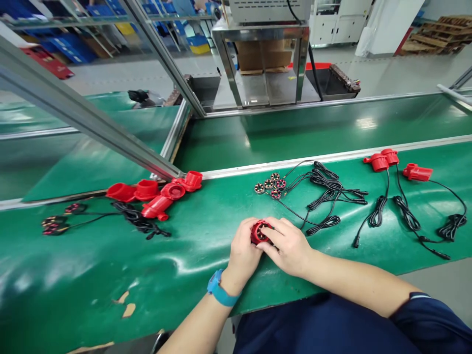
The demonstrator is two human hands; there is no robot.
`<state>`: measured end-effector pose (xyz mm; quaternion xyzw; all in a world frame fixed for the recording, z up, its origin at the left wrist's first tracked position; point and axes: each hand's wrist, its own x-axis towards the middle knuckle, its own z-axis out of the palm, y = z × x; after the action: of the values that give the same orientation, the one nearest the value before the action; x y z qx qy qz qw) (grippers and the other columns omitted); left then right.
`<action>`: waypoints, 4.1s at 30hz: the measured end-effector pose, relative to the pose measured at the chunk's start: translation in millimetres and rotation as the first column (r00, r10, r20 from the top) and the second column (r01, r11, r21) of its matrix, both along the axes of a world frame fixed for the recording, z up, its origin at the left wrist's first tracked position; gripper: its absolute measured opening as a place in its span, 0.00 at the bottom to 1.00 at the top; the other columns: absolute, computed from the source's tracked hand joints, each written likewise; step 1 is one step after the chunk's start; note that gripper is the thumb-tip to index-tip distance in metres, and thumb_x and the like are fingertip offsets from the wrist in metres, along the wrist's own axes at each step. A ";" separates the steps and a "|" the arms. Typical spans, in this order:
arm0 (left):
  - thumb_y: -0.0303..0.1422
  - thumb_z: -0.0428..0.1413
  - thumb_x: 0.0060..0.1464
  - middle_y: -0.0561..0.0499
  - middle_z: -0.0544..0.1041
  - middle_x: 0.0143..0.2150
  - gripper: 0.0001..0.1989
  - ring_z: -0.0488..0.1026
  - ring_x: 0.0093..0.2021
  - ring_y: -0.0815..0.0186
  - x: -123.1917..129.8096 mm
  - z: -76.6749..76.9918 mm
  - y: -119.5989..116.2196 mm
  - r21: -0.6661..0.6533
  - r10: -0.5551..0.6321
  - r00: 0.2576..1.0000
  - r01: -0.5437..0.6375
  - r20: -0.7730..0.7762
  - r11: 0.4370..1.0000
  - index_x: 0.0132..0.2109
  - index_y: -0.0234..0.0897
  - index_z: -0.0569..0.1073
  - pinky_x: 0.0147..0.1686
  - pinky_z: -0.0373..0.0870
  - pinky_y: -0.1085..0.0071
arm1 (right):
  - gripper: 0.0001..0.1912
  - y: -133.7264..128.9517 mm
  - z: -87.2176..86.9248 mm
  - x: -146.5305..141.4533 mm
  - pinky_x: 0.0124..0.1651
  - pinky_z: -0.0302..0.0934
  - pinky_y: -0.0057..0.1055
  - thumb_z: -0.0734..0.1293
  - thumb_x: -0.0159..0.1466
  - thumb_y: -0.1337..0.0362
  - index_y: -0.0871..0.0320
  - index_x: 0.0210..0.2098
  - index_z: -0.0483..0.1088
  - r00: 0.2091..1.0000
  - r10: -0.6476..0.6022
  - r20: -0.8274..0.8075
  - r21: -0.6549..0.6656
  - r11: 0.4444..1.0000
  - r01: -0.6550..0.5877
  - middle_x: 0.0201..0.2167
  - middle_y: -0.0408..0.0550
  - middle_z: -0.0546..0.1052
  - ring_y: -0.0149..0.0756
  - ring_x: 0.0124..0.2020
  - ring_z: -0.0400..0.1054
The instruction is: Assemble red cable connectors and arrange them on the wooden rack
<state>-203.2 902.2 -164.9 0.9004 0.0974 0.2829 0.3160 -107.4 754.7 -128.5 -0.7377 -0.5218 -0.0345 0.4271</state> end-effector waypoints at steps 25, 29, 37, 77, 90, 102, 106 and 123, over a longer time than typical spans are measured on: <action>0.26 0.53 0.66 0.45 0.76 0.47 0.10 0.77 0.46 0.61 -1.5 -2.7 -3.8 -0.027 0.070 0.998 -0.070 -0.006 0.997 0.53 0.38 0.69 0.48 0.78 0.63 | 0.13 6.7 -0.7 -4.5 0.53 0.70 0.46 0.67 0.71 0.67 0.58 0.54 0.75 0.985 0.080 -0.151 -0.059 0.994 -0.090 0.57 0.57 0.73 0.46 0.51 0.68; 0.29 0.53 0.67 0.43 0.76 0.49 0.12 0.76 0.49 0.59 -0.7 -3.7 -7.3 -0.096 0.020 1.000 -0.022 -0.014 0.995 0.56 0.39 0.69 0.51 0.78 0.60 | 0.11 7.7 -12.8 0.5 0.51 0.74 0.44 0.67 0.72 0.64 0.59 0.52 0.76 0.999 0.024 -0.021 0.035 0.999 -0.024 0.53 0.58 0.77 0.45 0.49 0.72; 0.72 0.50 0.44 0.30 0.65 0.67 0.58 0.68 0.63 0.43 -5.3 3.7 7.6 -0.368 -0.080 0.995 0.099 0.067 0.924 0.71 0.36 0.55 0.60 0.70 0.44 | 0.14 8.7 -30.1 24.8 0.48 0.78 0.39 0.63 0.74 0.63 0.64 0.50 0.78 0.956 -0.129 0.262 0.118 0.988 0.101 0.52 0.62 0.79 0.46 0.47 0.79; 0.36 0.58 0.55 0.49 0.74 0.44 0.26 0.72 0.42 0.61 9.3 30.2 9.9 -0.646 0.005 0.957 -0.200 -0.290 0.737 0.59 0.39 0.64 0.47 0.69 0.63 | 0.06 -4.7 0.6 24.8 0.33 0.58 0.27 0.74 0.63 0.72 0.58 0.30 0.76 0.888 -0.056 -0.456 -0.069 0.997 0.027 0.24 0.39 0.71 0.29 0.27 0.65; 0.34 0.56 0.53 0.44 0.77 0.49 0.22 0.75 0.48 0.57 11.7 37.8 -1.3 -0.489 -0.057 0.922 -0.150 -0.383 0.859 0.55 0.36 0.70 0.52 0.70 0.59 | 0.10 2.9 -12.1 22.1 0.38 0.61 0.35 0.61 0.72 0.68 0.59 0.36 0.72 0.995 -0.046 0.093 0.006 0.999 0.045 0.29 0.47 0.72 0.38 0.31 0.63; 0.33 0.52 0.63 0.42 0.76 0.53 0.15 0.74 0.54 0.56 12.4 41.0 -7.2 -0.430 -0.059 0.960 -0.068 -0.275 0.900 0.54 0.37 0.74 0.58 0.69 0.57 | 0.11 8.7 -13.9 10.7 0.42 0.65 0.37 0.59 0.73 0.72 0.56 0.34 0.64 0.991 -0.118 0.070 0.052 0.992 0.115 0.32 0.51 0.75 0.39 0.35 0.67; 0.29 0.51 0.64 0.42 0.75 0.50 0.11 0.73 0.53 0.57 12.3 41.8 -7.5 -0.415 -0.100 0.969 -0.002 -0.225 0.910 0.50 0.37 0.76 0.57 0.69 0.59 | 0.12 6.8 -16.5 10.8 0.41 0.66 0.37 0.58 0.74 0.71 0.56 0.34 0.65 0.994 -0.072 0.081 0.014 0.997 0.071 0.32 0.50 0.76 0.40 0.34 0.69; 0.26 0.54 0.58 0.42 0.75 0.45 0.13 0.73 0.49 0.55 6.8 41.6 -9.0 -0.348 -0.077 0.977 0.002 -0.201 0.937 0.48 0.37 0.78 0.54 0.72 0.57 | 0.11 -3.9 -33.7 30.0 0.43 0.74 0.35 0.62 0.75 0.57 0.55 0.43 0.74 0.991 0.035 0.131 0.030 0.999 -0.040 0.39 0.49 0.81 0.39 0.37 0.78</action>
<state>-196.4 893.2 -123.3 0.8575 0.1606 0.1575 0.4627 -77.4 750.8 -162.1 -0.7169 -0.5618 -0.0830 0.4044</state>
